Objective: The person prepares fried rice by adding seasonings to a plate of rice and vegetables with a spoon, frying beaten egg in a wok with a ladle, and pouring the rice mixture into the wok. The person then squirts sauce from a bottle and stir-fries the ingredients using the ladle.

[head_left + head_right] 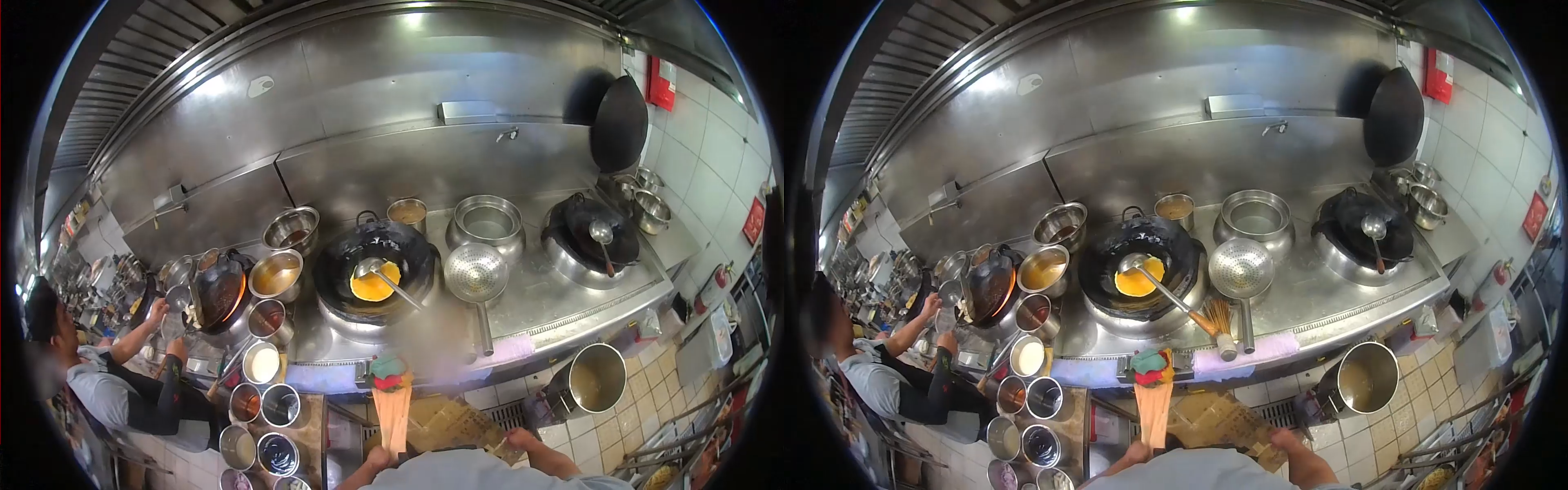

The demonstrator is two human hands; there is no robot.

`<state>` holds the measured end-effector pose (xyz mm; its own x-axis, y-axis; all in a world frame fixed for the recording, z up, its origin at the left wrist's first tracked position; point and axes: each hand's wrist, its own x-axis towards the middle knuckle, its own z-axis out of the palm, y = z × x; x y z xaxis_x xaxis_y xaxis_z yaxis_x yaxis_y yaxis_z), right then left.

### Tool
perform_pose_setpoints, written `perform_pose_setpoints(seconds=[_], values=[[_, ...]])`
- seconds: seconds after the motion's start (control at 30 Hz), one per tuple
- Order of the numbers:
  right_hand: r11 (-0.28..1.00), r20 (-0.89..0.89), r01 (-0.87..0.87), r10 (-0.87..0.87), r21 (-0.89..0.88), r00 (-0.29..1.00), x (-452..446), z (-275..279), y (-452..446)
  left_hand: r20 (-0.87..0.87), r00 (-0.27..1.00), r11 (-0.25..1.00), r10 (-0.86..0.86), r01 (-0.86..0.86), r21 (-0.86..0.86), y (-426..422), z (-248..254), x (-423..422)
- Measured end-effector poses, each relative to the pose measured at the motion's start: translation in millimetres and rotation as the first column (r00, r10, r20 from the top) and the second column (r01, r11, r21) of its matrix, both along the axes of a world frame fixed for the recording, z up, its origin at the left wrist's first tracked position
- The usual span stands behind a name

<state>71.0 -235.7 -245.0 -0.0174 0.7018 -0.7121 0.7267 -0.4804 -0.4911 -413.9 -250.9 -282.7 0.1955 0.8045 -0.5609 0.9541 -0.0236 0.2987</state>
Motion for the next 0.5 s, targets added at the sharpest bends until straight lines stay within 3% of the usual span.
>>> perform_pose_setpoints(seconds=[0.03, 0.07, 0.1, 0.13, 0.17, 0.2, 0.23, 0.27, 0.33, 0.37, 0.43, 0.5], values=[[0.925, 0.014, -0.362, 0.363, 0.114, 0.932, 7.4, -27.6, -9.3, 0.063, 0.973, 0.974, 0.222, -0.218, -0.065, 1.8, 19.5, 4.7], [0.672, 0.14, -0.683, 0.676, 0.286, 0.724, 20.9, -71.5, -19.9, 0.052, 0.973, 0.973, 0.225, -0.222, -0.068, 2.6, 27.7, 7.0], [0.362, 0.296, -0.821, 0.805, 0.442, 0.514, 33.7, -113.1, -30.2, -0.004, 0.997, 0.997, 0.079, -0.079, 0.023, 8.5, 25.1, 4.2], [0.359, 0.286, -0.816, 0.808, 0.453, 0.514, 26.3, -102.0, -35.2, -0.076, 0.995, 0.992, -0.066, 0.073, 0.102, 8.4, 24.0, -0.9], [0.806, -0.001, -0.57, 0.578, 0.161, 0.816, 15.5, -85.7, -41.7, -0.094, 0.994, 0.993, -0.064, 0.073, 0.096, 6.8, 33.0, -0.2], [0.948, -0.134, -0.183, 0.152, -0.26, 0.979, 2.9, -76.8, -51.3, 0.0, 0.985, 0.984, 0.171, -0.171, 0.049, 8.3, 44.7, 6.4], [0.928, -0.224, -0.146, 0.07, -0.342, 0.972, 3.7, -99.9, -51.2, 0.079, 0.914, 0.918, 0.397, -0.397, -0.016, 4.9, 54.7, 12.3], [0.905, -0.178, -0.346, 0.309, -0.246, 0.934, 1.2, -92.4, -51.8, 0.06, 0.92, 0.922, 0.387, -0.387, -0.015, -2.4, 60.6, 16.2], [0.85, -0.114, -0.516, 0.505, -0.11, 0.856, 6.0, -111.5, -58.5, 0.248, 0.751, 0.781, 0.612, -0.624, -0.037, -8.1, 64.3, 26.3], [0.855, -0.111, -0.509, 0.499, -0.103, 0.86, 6.3, -100.4, -57.9, 0.238, 0.757, 0.787, 0.609, -0.613, -0.064, -12.3, 100.9, 39.7], [0.973, -0.104, -0.212, 0.202, -0.096, 0.974, 12.9, -73.8, -54.1, 0.29, 0.727, 0.775, 0.622, -0.624, -0.1, -19.2, 136.3, 53.9], [0.976, -0.04, -0.218, 0.217, -0.021, 0.975, 27.5, -95.6, -47.2, 0.338, 0.688, 0.757, 0.643, -0.637, -0.143, -19.7, 131.6, 53.0]])
